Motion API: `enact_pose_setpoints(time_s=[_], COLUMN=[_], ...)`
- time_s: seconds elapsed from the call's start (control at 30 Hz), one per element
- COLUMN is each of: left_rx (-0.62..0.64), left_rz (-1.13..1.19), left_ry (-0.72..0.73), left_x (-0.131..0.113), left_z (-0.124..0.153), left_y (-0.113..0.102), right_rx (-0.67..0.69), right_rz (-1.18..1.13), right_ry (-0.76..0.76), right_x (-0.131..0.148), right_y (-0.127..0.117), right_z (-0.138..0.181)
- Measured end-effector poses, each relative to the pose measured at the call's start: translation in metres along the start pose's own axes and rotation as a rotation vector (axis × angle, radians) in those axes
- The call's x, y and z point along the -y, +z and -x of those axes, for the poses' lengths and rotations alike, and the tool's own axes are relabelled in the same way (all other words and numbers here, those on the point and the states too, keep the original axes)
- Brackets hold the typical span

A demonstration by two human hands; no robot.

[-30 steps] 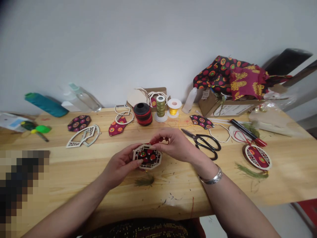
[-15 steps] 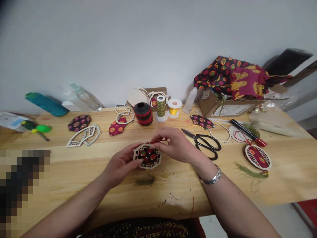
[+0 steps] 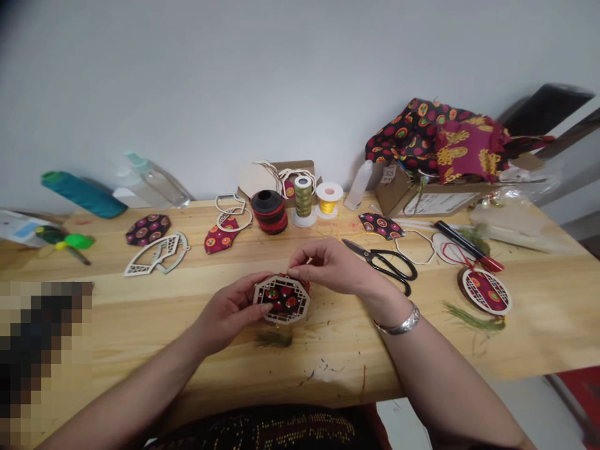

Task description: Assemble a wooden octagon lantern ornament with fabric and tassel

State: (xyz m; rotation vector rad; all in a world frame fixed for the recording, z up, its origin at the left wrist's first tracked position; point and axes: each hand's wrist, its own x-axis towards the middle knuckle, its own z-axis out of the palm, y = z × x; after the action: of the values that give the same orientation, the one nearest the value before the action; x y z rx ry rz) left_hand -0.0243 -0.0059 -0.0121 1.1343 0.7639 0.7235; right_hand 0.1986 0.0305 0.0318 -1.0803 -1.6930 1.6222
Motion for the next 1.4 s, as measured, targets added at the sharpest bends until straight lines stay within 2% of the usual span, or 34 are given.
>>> enact_pose_setpoints(time_s=[0.17, 0.6, 0.83, 1.17, 1.4], left_rx=[0.013, 0.056, 0.042, 0.039, 0.029], left_rz=[-0.014, -0.056, -0.026, -0.004, 0.0], left_ry=[-0.027, -0.031, -0.046, -0.036, -0.025], left_x=[-0.0003, -0.0021, -0.0018, -0.0006, 0.0025], left_z=[0.0015, 0.0023, 0.0021, 0.0019, 0.0019], left_y=[0.0003, 0.0006, 0.0006, 0.0007, -0.0008], right_rx=[0.073, 0.106, 0.09, 0.132, 0.133], right_rz=[-0.125, -0.219, -0.255, -0.153, -0.168], right_ry=[0.06, 0.116, 0.062, 0.026, 0.009], right_x=[-0.0021, -0.0021, -0.0026, -0.0026, -0.004], right_y=[-0.006, -0.0069, -0.0053, -0.0069, -0.007], right_z=[0.0012, 0.0005, 0.0002, 0.001, 0.0005])
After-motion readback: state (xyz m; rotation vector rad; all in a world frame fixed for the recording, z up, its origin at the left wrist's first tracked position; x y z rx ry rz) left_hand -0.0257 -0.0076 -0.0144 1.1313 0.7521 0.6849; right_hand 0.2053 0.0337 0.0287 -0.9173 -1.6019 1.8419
